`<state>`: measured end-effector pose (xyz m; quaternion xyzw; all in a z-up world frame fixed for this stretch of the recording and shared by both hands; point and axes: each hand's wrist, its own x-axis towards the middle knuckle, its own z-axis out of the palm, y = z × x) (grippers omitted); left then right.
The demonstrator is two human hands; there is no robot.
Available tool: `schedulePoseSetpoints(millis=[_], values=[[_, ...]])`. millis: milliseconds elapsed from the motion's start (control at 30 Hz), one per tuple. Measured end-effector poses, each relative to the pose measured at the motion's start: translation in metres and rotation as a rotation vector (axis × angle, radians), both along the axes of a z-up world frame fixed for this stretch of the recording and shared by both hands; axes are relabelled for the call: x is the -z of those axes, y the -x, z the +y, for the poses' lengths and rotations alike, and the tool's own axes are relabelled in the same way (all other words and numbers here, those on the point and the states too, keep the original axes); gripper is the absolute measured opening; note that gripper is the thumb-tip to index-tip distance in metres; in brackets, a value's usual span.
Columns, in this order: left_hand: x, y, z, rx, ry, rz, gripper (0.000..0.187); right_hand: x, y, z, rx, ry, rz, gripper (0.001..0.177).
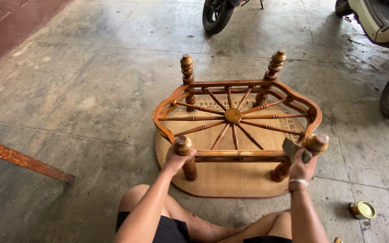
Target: The person cleans a wooden wheel-shaped table base using a cloth and small pieces of sandpaper, wiping the legs and central spokes.
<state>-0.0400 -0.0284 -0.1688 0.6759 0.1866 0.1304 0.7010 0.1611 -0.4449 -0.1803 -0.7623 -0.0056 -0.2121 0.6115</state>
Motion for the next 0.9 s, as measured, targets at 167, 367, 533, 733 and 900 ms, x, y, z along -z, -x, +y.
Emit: schedulePoseSetpoints(millis=[167, 367, 533, 733, 900], values=[[-0.020, -0.016, -0.075, 0.055, -0.095, 0.012, 0.061, -0.020, -0.083, -0.032, -0.059, -0.094, 0.165, 0.027], [-0.029, -0.036, -0.118, 0.125, -0.137, -0.106, 0.059, -0.039, -0.048, 0.024, 0.093, 0.063, 0.170, 0.038], [-0.038, -0.043, -0.113, 0.213, -0.276, 0.175, 0.064, -0.051, 0.088, 0.138, -0.435, -0.176, -0.003, 0.035], [-0.008, -0.052, -0.113, 0.198, -0.183, -0.198, 0.050, -0.085, 0.137, 0.166, -0.671, 0.107, -0.182, 0.046], [-0.002, -0.050, -0.123, 0.059, -0.286, -0.251, 0.037, -0.093, 0.153, 0.165, -0.591, 0.208, -0.145, 0.050]])
